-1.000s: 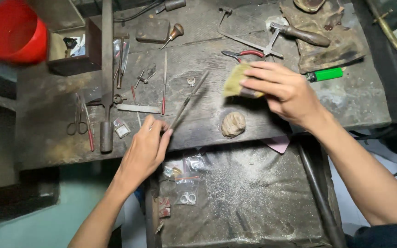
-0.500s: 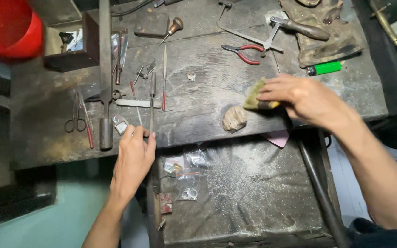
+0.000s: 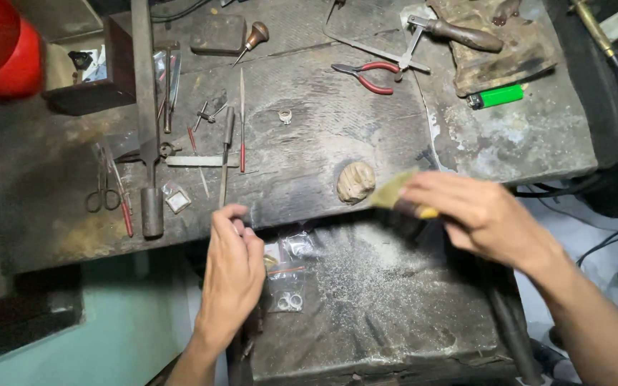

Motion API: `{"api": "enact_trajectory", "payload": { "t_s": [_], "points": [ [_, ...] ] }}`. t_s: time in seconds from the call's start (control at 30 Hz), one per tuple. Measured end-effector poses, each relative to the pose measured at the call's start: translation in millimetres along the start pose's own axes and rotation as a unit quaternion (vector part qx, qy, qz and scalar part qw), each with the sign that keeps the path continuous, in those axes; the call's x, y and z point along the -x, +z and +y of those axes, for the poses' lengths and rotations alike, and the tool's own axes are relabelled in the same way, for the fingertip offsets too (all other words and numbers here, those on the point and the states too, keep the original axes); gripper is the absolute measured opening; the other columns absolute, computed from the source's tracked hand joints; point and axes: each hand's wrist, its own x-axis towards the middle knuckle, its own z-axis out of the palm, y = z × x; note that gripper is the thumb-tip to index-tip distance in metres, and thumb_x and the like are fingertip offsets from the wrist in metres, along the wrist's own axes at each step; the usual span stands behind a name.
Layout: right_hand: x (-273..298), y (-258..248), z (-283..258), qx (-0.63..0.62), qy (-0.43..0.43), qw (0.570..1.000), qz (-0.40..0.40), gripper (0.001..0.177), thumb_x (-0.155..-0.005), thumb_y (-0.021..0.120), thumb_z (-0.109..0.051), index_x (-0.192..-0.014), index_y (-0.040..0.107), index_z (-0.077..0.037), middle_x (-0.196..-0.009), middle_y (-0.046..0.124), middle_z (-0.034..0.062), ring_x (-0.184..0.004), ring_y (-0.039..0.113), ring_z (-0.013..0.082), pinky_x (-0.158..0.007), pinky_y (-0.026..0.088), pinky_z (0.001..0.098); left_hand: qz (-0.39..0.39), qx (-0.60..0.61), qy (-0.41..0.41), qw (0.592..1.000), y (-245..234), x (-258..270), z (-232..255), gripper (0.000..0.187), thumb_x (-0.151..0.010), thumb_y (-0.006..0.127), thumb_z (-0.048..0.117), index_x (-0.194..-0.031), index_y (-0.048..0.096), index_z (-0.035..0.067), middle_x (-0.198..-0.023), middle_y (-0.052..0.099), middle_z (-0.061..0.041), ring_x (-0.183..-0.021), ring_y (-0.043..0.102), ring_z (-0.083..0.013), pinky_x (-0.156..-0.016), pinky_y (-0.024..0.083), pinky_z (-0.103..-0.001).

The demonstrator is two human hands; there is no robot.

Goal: File and clean a small jewelry component on a workbench using a hand file and brushes

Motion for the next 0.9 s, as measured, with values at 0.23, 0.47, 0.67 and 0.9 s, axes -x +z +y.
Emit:
{"api": "enact_trajectory", "payload": {
  "t_s": [0.23,0.47,0.67,0.9],
  "points": [
    [28,42,3,0.065,0.083,0.994,0.017,0.055,-0.084,0.068,0.002,-0.138,0.058,-0.004,-0.144,0.059,0.0196,-0.129,0.062,0.0398,-0.116,0.051,0.0507,-0.026,0.08,0.113,0.99,16,1,10,0.03,-0.108,0.04,0.016,-0.13,0.054,0.002,-0.106,0.064,-0.012,-0.089,0.066,-0.022,-0.081,0.052,-0.034],
    [34,32,17,0.06,0.105,0.991,0.065,0.045,-0.091,0.051,-0.003,-0.134,0.065,-0.002,-0.135,0.066,0.0198,-0.128,0.063,0.0382,-0.108,0.052,0.0485,0.076,0.171,0.257,0.948,56,-15,-12,0.02,-0.081,0.087,0.012,-0.097,0.076,0.01,-0.087,0.081,-0.003,-0.077,0.078,-0.024,-0.073,0.062,-0.033],
    [16,46,-30,-0.01,0.084,0.994,0.065,0.045,-0.086,0.051,0.008,-0.125,0.07,-0.003,-0.128,0.07,0.0219,-0.12,0.066,0.0425,-0.102,0.055,0.0519,0.143,0.177,0.273,0.935,54,-13,-12,0.012,-0.084,0.083,0.009,-0.096,0.079,0.008,-0.095,0.078,-0.01,-0.081,0.078,-0.0282,-0.075,0.062,-0.039],
    [69,4,79,0.223,0.279,0.916,0.183,0.038,-0.096,0.069,0.014,-0.133,0.077,0.004,-0.119,0.074,0.0221,-0.11,0.072,0.0437,-0.096,0.057,0.0484,0.168,0.178,0.282,0.928,56,-12,-18,0.017,-0.088,0.081,0.012,-0.104,0.079,0.005,-0.094,0.075,-0.013,-0.082,0.076,-0.0305,-0.076,0.061,-0.04]
  ]
}}
